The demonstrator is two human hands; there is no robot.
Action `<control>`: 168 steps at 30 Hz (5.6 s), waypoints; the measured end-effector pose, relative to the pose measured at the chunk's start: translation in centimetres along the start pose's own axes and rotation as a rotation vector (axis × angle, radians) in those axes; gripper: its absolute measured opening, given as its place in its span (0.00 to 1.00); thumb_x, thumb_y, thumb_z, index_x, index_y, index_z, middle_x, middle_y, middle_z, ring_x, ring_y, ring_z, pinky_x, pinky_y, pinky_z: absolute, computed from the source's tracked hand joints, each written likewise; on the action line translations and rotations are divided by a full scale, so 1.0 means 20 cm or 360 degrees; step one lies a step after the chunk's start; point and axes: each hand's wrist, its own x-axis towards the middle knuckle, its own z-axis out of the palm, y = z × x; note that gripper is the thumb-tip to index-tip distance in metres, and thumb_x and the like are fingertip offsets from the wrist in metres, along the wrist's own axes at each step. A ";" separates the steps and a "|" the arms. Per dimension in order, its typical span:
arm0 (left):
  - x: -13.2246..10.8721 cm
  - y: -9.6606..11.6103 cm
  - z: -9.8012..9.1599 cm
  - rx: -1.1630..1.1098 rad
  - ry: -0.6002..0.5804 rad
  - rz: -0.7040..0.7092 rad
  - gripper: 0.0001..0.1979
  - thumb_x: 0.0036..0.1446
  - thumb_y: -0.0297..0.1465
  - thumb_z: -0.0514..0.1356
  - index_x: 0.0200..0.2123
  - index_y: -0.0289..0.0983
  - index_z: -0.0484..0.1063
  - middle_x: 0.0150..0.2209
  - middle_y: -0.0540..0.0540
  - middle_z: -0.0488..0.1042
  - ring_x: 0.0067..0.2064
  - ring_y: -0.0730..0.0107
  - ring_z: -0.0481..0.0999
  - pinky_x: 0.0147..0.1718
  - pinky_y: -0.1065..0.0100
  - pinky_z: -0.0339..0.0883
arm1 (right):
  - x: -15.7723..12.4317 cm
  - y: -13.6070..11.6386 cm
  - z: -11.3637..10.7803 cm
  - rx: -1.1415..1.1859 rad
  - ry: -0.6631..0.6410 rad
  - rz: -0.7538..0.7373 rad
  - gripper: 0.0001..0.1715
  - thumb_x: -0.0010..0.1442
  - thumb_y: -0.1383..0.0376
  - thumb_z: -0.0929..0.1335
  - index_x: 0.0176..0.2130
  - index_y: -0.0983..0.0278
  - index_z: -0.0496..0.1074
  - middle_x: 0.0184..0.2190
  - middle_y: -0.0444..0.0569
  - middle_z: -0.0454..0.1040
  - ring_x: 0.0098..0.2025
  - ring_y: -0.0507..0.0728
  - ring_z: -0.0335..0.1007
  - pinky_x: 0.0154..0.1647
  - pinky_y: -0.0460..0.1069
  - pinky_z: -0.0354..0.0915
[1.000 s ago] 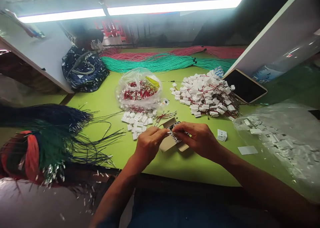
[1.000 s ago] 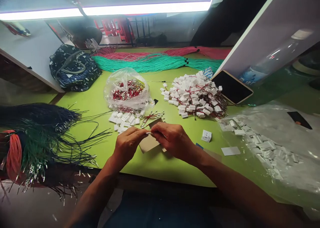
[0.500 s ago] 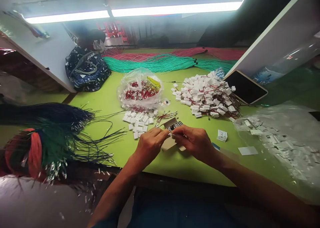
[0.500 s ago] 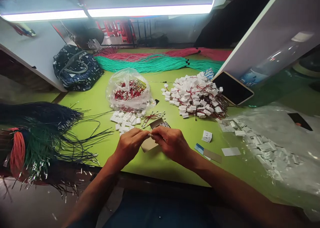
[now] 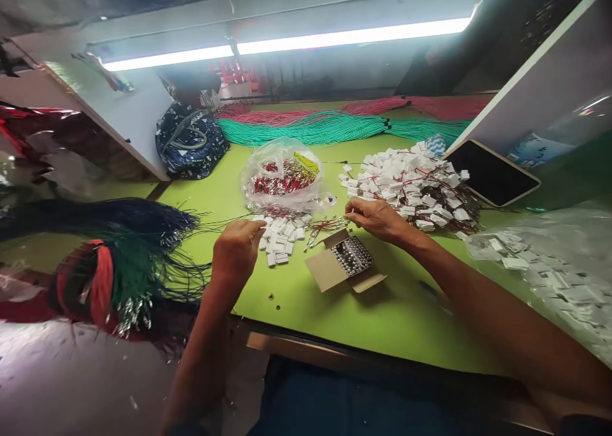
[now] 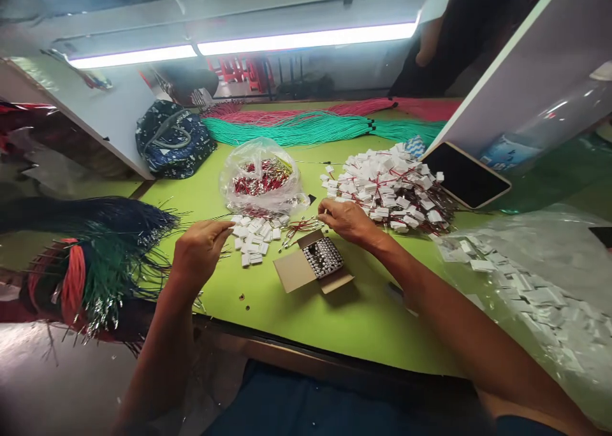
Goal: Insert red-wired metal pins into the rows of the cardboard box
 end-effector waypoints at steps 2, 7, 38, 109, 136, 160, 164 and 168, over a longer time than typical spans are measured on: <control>0.04 -0.04 0.03 0.0119 -0.0126 -0.0050 0.10 0.59 0.29 0.55 0.37 0.36 0.77 0.33 0.43 0.78 0.36 0.61 0.74 0.37 0.64 0.65 | 0.02 0.02 0.03 -0.0259 -0.0016 0.0014 0.09 0.58 0.63 0.65 0.36 0.61 0.73 0.24 0.45 0.74 0.26 0.54 0.68 0.27 0.46 0.55; 0.17 0.02 0.18 0.0282 -0.0531 0.0100 0.12 0.60 0.28 0.52 0.33 0.37 0.77 0.32 0.43 0.76 0.35 0.63 0.71 0.33 0.67 0.61 | -0.06 -0.03 0.01 -0.0418 0.0151 -0.0068 0.12 0.61 0.60 0.63 0.37 0.60 0.75 0.27 0.47 0.77 0.28 0.56 0.70 0.26 0.47 0.54; 0.13 0.24 0.09 -0.2337 -0.0340 -0.0940 0.13 0.50 0.38 0.63 0.30 0.35 0.64 0.30 0.47 0.77 0.31 0.71 0.77 0.30 0.69 0.71 | -0.26 -0.28 0.03 -0.0678 -0.0388 -0.0350 0.08 0.61 0.70 0.62 0.34 0.64 0.70 0.34 0.49 0.71 0.31 0.53 0.64 0.25 0.48 0.45; -0.08 0.37 0.19 -0.1548 -0.0515 -0.0499 0.14 0.58 0.33 0.53 0.43 0.41 0.76 0.24 0.51 0.70 0.26 0.73 0.65 0.28 0.72 0.60 | -0.27 -0.36 0.03 0.1222 0.0252 -0.0019 0.08 0.54 0.62 0.68 0.32 0.64 0.75 0.30 0.47 0.76 0.32 0.52 0.71 0.32 0.47 0.66; -0.12 0.34 0.25 -0.0967 -0.0304 0.0275 0.15 0.58 0.25 0.46 0.38 0.38 0.72 0.25 0.47 0.70 0.27 0.69 0.66 0.29 0.70 0.60 | -0.33 -0.35 0.06 0.0217 0.0415 -0.0596 0.12 0.65 0.65 0.61 0.37 0.63 0.73 0.29 0.47 0.77 0.30 0.52 0.72 0.33 0.45 0.66; -0.07 0.31 0.22 -0.0642 0.0433 0.0204 0.11 0.57 0.27 0.58 0.44 0.37 0.74 0.39 0.43 0.79 0.41 0.64 0.74 0.44 0.62 0.68 | -0.03 -0.05 -0.01 0.0074 0.0126 -0.0079 0.12 0.59 0.63 0.65 0.33 0.62 0.78 0.32 0.47 0.79 0.35 0.55 0.73 0.36 0.47 0.65; -0.07 0.27 0.19 -0.0754 0.0369 0.0044 0.08 0.57 0.28 0.58 0.38 0.37 0.76 0.34 0.45 0.79 0.37 0.66 0.75 0.39 0.65 0.69 | 0.01 0.00 0.02 -0.0110 0.0070 -0.0041 0.13 0.60 0.64 0.64 0.40 0.62 0.77 0.37 0.49 0.77 0.39 0.56 0.71 0.41 0.49 0.63; -0.04 0.19 0.07 -0.0693 0.0232 -0.0043 0.08 0.58 0.30 0.57 0.37 0.37 0.77 0.34 0.45 0.79 0.37 0.66 0.76 0.39 0.65 0.68 | -0.13 -0.09 0.01 -0.0293 -0.0004 -0.0276 0.12 0.62 0.64 0.63 0.34 0.63 0.76 0.33 0.50 0.74 0.37 0.56 0.68 0.39 0.48 0.60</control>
